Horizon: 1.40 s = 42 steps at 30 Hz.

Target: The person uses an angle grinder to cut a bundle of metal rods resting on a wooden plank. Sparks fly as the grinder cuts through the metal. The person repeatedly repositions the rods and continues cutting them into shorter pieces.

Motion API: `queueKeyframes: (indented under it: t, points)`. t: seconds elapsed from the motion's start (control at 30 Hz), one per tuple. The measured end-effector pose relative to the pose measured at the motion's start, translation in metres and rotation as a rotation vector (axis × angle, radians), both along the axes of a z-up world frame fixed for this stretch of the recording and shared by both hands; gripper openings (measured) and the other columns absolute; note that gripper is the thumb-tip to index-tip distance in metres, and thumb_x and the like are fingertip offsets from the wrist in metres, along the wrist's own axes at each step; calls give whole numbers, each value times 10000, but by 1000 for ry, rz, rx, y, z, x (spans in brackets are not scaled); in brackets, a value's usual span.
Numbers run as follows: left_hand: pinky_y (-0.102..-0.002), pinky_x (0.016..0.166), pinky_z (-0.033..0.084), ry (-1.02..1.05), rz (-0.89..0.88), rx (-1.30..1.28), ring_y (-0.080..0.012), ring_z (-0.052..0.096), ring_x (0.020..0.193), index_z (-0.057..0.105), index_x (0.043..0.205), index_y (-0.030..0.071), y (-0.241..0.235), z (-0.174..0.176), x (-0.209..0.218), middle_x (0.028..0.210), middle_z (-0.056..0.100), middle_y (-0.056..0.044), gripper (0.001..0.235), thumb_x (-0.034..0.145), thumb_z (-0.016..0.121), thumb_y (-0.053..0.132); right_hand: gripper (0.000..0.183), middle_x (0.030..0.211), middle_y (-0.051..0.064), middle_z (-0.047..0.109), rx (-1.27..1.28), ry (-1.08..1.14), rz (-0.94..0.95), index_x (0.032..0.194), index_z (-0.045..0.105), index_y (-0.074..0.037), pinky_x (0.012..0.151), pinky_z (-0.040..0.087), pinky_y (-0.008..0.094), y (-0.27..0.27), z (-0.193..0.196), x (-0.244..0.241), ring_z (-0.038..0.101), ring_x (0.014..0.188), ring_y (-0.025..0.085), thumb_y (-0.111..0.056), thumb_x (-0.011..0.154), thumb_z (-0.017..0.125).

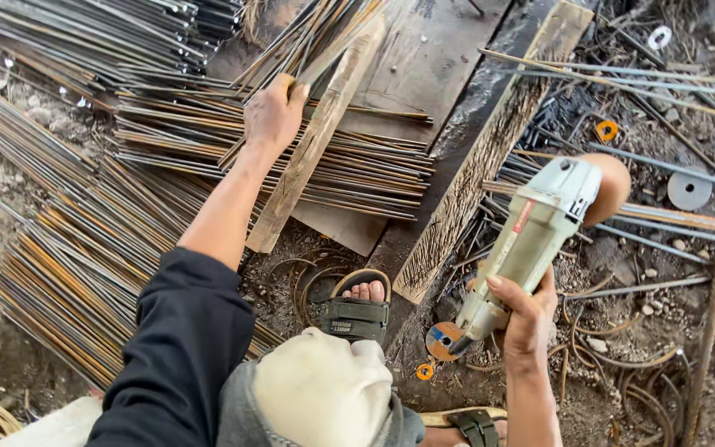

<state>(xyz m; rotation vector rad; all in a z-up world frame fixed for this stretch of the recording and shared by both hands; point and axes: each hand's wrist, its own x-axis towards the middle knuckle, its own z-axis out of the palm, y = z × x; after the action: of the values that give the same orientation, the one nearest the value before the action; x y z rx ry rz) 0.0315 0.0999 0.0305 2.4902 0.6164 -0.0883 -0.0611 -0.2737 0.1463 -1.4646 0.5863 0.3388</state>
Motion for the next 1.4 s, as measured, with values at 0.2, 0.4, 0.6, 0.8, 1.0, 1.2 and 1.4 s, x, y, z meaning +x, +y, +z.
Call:
queueKeyframes:
  t: [0.2, 0.4, 0.6, 0.8, 1.0, 1.2, 1.4]
  points:
    - [-291, 481, 330, 46, 70, 61, -137, 447, 506, 476, 817, 121, 16, -30, 48, 590, 519, 20, 223, 994, 455, 254, 812, 979, 236, 607, -152, 98, 114, 1304, 408, 12, 619, 526, 462, 4, 22, 2, 590, 621, 350, -153, 533, 604]
    - [-240, 346, 442, -210, -94, 397, -133, 551, 452, 631, 884, -5, 43, -130, 99, 776, 628, -135, 285, 964, 509, 239, 748, 975, 318, 558, -120, 129, -3, 1292, 390, 49, 624, 502, 543, -13, 17, -8, 562, 649, 462, -22, 567, 555]
    - [-161, 368, 522, 89, -370, 874, -92, 528, 561, 543, 985, -20, 32, -143, 84, 841, 489, -82, 234, 965, 521, 212, 711, 923, 319, 560, -174, 148, -66, 1266, 425, 59, 454, 441, 534, -15, 32, -11, 562, 616, 468, -52, 573, 540]
    - [-257, 423, 547, -120, -278, 848, -183, 576, 628, 614, 909, 60, 34, -132, 80, 830, 590, -75, 167, 934, 557, 215, 648, 941, 300, 587, -242, 167, -92, 1233, 458, 55, 541, 461, 488, -14, 44, -11, 570, 645, 429, -61, 600, 529]
    - [-410, 365, 458, -455, -131, 697, -301, 636, 508, 534, 804, 111, 34, -85, 92, 656, 620, -96, 218, 952, 511, 270, 693, 945, 341, 577, -253, 142, -39, 1254, 454, 112, 603, 468, 485, -44, 67, -12, 561, 654, 443, -34, 577, 482]
    - [-428, 497, 472, -489, -414, 264, -348, 607, 735, 518, 1109, 142, -102, 15, 106, 892, 617, -135, 209, 918, 593, 180, 667, 1042, 329, 567, -299, 293, -91, 1284, 459, 111, 569, 422, 584, -115, 119, -20, 550, 802, 479, -33, 637, 380]
    - [-144, 393, 289, -10, -701, -439, -97, 347, 513, 352, 711, 149, -272, 26, 77, 636, 419, 5, 292, 988, 303, 227, 791, 961, 354, 482, -94, 204, -123, 1303, 402, 133, 789, 396, 510, -201, 105, -58, 488, 884, 441, -319, 654, 389]
